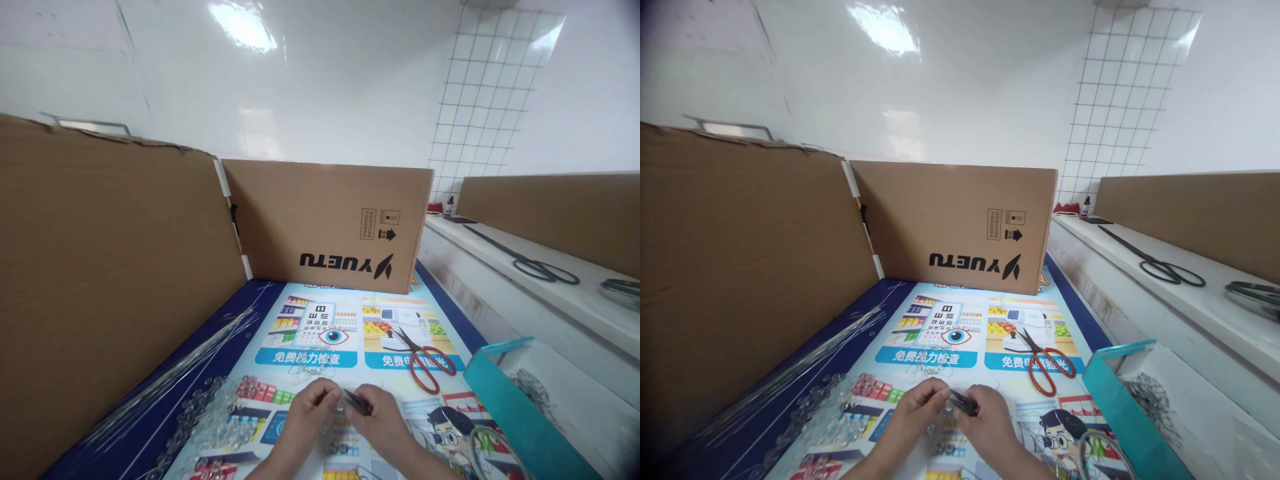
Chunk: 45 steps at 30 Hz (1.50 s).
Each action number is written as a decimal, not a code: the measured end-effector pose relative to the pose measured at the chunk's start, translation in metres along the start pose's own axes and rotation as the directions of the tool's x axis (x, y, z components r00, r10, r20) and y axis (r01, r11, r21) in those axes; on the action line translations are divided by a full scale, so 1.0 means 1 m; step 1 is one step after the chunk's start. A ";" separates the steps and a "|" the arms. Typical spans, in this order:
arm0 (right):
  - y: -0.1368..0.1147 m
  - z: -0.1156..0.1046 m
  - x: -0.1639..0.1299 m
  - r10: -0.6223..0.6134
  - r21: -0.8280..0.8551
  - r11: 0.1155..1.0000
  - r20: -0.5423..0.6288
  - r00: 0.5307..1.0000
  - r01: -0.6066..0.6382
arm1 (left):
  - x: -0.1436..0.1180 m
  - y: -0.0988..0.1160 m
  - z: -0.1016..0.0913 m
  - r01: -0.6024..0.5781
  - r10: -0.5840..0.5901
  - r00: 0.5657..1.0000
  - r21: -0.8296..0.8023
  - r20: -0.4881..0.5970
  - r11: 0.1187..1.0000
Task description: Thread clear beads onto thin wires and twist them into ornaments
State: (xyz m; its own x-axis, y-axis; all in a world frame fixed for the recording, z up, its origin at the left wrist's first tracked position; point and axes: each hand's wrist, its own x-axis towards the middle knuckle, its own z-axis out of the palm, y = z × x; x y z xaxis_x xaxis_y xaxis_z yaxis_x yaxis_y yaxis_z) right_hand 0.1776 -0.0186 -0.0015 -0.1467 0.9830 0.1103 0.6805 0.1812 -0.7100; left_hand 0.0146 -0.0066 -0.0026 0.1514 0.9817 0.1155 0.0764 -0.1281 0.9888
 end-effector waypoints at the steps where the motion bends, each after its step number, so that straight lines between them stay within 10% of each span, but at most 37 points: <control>1: 0.000 0.000 0.000 0.002 0.000 1.000 -0.003 1.000 -0.002 | 0.000 0.000 0.000 -0.005 0.006 1.000 0.013 -0.010 1.000; 16: 0.000 0.003 0.000 -0.099 0.013 0.995 0.024 0.995 0.099 | -0.002 0.004 0.000 -0.124 0.121 0.992 0.144 0.029 0.982; 40: 0.008 -0.009 0.002 -0.002 0.336 0.941 -0.077 0.997 0.028 | 0.002 0.009 0.000 0.111 -0.125 0.991 -0.232 -0.047 0.966; 45: 0.005 -0.013 0.002 -0.065 0.138 0.987 -0.087 0.994 0.077 | 0.001 0.010 0.001 0.102 -0.122 0.990 -0.231 -0.074 0.968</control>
State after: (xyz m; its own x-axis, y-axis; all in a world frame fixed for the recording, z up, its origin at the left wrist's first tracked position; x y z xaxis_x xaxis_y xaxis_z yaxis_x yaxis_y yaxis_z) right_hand 0.1902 -0.0150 0.0044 -0.1276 0.9679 0.2167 0.5617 0.2506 -0.7885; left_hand 0.0163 -0.0070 0.0069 0.0675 0.9977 0.0007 -0.1379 0.0086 0.9904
